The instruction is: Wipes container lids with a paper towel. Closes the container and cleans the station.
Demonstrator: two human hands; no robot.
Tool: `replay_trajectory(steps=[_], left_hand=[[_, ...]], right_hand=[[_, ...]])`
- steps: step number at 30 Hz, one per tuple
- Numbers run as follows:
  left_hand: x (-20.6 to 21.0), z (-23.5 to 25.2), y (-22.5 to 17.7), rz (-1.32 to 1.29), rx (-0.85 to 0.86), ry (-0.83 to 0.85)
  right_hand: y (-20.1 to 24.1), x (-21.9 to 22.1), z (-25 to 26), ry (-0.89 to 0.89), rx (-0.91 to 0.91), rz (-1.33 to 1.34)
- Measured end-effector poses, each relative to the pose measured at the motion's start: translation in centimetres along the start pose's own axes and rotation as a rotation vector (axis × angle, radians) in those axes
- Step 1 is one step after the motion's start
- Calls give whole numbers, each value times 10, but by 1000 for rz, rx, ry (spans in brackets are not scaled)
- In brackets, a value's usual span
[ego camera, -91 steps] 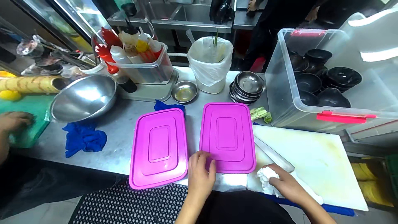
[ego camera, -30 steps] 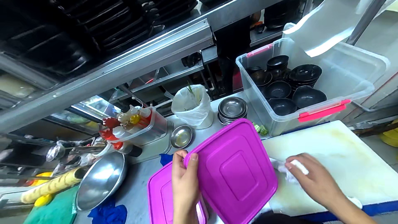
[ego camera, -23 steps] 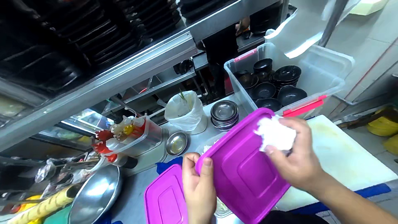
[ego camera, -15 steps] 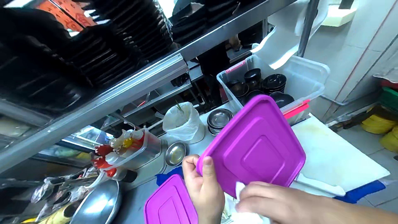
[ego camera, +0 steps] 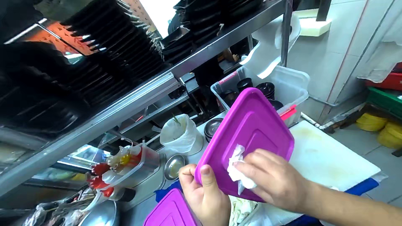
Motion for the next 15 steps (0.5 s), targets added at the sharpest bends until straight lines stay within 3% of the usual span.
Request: replay_trajectory(steps=[4, 8, 13, 15], left_hand=[[4, -1, -8, 9, 12, 31], [5, 0, -7, -17, -15, 8], [5, -3, -12, 13, 7, -15], [6, -1, -11, 28, 26, -30]], right_hand=[[-23, -34, 33, -209, 146, -130], [10, -14, 21, -43, 27, -44], [-19, -33, 37, -87, 149, -107], [-3, -20, 27, 7, 64, -29]])
Point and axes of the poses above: each hand's wrist, its own z-axis towards the middle knuckle, its own x-axis out of the palm, y = z × x, the point moved 2 cm from there along z, towards the middle knuckle, and after that the axes turned 3 degrees about -z, right-handed, at the moved point
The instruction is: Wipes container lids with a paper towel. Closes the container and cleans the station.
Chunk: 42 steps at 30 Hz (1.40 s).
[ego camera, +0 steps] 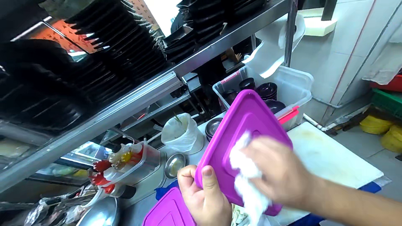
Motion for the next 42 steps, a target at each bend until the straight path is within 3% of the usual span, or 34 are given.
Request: replay_trajectory(steps=[2, 5, 7, 10, 12, 16, 19, 22, 29, 36, 39, 42], left_hand=[[0, 2, 1, 3, 15, -4], [0, 0, -1, 17, -3, -5], [1, -1, 0, 33, -39, -47], [-1, 5, 8, 36, -123, -154], [-4, 9, 10, 57, -180, -223], [-25, 13, 15, 8, -226, -256], [-35, 16, 16, 48, -164, -259], [-41, 15, 18, 86, -143, -262], [-45, 5, 25, 72, -183, -234], [-53, -6, 31, 112, -229, -208], [-56, -11, 35, 129, -256, -201], [-58, -14, 39, 148, -283, -205]], right_hand=[[1, 4, -4, 52, -54, 56], [-31, -12, 14, -51, 129, -17], [-25, -4, 11, -18, 168, -2], [10, 20, -21, 173, -56, 229], [19, 15, -30, 223, -119, 468], [-1, -22, -39, 271, 184, 1096], [-14, -22, -57, 279, 488, 1596], [-18, -15, -72, 224, 719, 1869], [-15, -1, -97, 72, 1030, 1841], [2, 15, -152, 76, 930, 1982], [8, 16, -166, 181, 1040, 1997], [12, 15, -177, 455, 993, 1786]])
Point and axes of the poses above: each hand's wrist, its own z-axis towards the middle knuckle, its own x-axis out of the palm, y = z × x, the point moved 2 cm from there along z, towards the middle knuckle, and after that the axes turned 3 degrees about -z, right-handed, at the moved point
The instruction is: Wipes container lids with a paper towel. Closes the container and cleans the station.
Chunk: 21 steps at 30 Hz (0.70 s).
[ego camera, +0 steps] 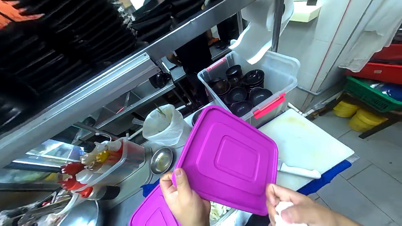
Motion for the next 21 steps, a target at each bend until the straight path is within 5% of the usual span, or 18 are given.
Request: replay_trajectory(steps=[5, 10, 14, 17, 21], left_hand=[[-1, 0, 3, 16, -4, -15], [-3, 3, 5, 29, -6, -15], [-3, 4, 5, 47, -14, -24], [-2, 1, 5, 37, 3, 1], [7, -15, 5, 47, 42, 63]], right_hand=[[13, 0, -7, 174, -18, -785], [49, -18, -20, 468, 36, -818], [75, -24, -25, 508, -13, -852], [94, -24, -22, 289, -197, -1014], [108, 6, 20, -313, -697, -1244]])
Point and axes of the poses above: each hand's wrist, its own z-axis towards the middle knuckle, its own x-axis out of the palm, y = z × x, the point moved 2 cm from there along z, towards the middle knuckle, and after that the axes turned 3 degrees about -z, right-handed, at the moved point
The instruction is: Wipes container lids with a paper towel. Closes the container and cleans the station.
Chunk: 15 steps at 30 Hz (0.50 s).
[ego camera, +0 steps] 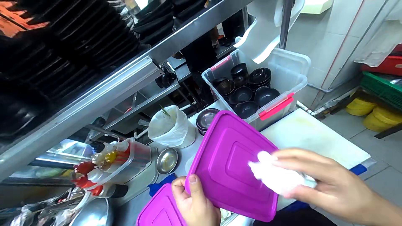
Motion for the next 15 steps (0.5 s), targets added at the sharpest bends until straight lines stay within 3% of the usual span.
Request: replay_trajectory(steps=[2, 5, 7, 12, 15], left_hand=[[7, -13, 0, 2, 18, 56], [13, -28, 2, -37, 54, 123], [10, -30, -1, -7, 98, 151], [-6, -22, 4, 11, 121, 126], [-10, -18, 4, 9, 94, 97]], right_hand=[[15, 21, 24, -138, -118, -152], [21, 47, 53, -113, -271, -371], [3, 47, 70, -131, -259, -478], [-65, -6, 110, -285, 154, -618], [-73, -25, 100, -470, 327, -635]])
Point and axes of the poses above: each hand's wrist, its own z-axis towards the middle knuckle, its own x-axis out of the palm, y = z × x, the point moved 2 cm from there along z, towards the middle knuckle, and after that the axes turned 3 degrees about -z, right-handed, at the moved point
